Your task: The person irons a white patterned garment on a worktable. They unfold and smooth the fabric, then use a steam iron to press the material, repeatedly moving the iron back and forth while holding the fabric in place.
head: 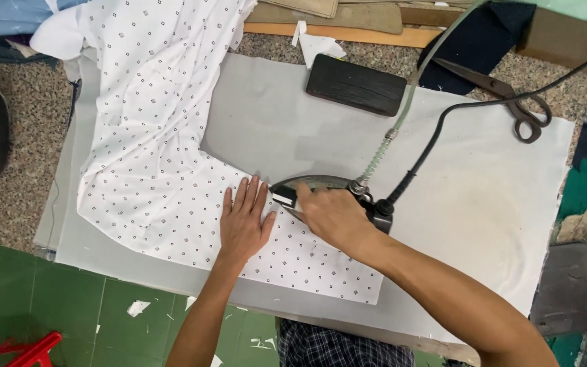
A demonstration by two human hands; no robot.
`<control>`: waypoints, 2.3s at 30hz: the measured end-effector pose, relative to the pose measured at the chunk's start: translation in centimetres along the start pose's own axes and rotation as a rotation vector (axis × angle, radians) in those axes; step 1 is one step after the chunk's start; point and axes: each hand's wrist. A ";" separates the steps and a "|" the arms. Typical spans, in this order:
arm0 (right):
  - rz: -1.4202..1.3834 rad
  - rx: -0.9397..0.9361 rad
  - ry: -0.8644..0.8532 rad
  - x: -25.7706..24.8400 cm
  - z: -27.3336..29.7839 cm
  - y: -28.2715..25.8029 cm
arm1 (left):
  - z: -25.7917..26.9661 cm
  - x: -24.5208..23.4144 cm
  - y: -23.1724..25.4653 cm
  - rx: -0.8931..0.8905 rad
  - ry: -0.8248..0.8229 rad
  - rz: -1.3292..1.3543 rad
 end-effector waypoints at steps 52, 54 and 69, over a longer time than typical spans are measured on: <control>0.016 0.061 0.069 0.5 -0.9 -0.6 | -1.1 -2.8 -4.3 -0.045 0.076 0.057; 0.005 0.067 0.061 0.4 -0.9 -0.6 | -1.5 -2.8 -4.4 -0.041 0.094 0.067; 0.222 0.100 0.085 2.6 -4.0 -1.3 | -2.1 -2.8 -5.3 -0.054 0.083 0.141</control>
Point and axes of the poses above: each hand's wrist, its own z-axis away from the middle knuckle, its own x-axis out of the palm, y = z × x, and after that the axes turned 6 degrees about -x, right-handed
